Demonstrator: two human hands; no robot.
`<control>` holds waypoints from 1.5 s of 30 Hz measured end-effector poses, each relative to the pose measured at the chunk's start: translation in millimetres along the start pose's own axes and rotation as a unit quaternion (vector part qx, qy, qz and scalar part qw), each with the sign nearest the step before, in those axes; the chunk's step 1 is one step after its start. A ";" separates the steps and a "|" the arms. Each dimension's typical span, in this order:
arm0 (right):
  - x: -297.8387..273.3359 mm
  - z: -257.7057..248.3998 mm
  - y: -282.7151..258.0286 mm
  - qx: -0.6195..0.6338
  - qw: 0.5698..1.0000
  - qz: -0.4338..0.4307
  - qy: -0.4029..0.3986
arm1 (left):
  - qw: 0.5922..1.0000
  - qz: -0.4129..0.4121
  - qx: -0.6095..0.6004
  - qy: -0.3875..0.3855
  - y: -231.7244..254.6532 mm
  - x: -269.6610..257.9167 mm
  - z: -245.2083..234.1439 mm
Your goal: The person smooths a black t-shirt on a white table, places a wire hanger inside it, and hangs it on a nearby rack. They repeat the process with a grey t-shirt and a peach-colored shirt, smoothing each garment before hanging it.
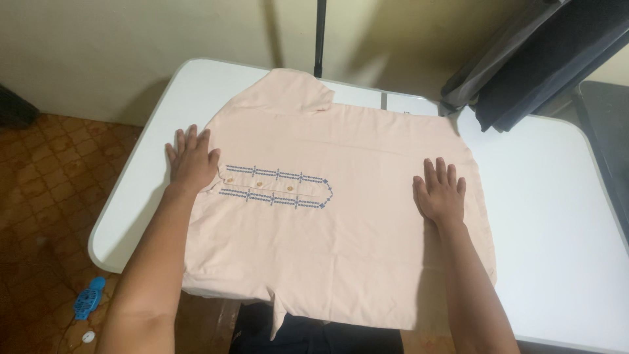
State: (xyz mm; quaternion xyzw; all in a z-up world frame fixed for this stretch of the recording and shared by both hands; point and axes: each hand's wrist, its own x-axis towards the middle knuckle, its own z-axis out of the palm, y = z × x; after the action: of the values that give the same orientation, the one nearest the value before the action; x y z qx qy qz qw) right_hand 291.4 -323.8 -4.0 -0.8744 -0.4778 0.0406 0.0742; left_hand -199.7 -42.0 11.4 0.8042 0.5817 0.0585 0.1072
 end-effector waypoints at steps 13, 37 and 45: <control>-51.8 24.7 -105.9 0.029 0.978 -0.189 0.080 | 0.986 0.164 -0.013 0.006 81.7 -119.2 7.5; -173.9 -19.4 2.5 -0.065 0.994 -0.088 0.012 | 0.987 0.120 -0.039 0.101 21.2 -131.5 7.6; -163.1 -14.7 13.9 -0.001 0.996 -0.077 0.049 | 0.959 0.212 -0.125 0.137 14.7 -97.4 -11.1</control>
State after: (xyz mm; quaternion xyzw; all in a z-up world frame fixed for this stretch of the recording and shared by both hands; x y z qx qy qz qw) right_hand 216.9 -469.8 8.2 -0.8360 -0.5396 -0.0080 0.0997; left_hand -219.4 -137.6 28.7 0.8735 0.3950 0.2621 0.1111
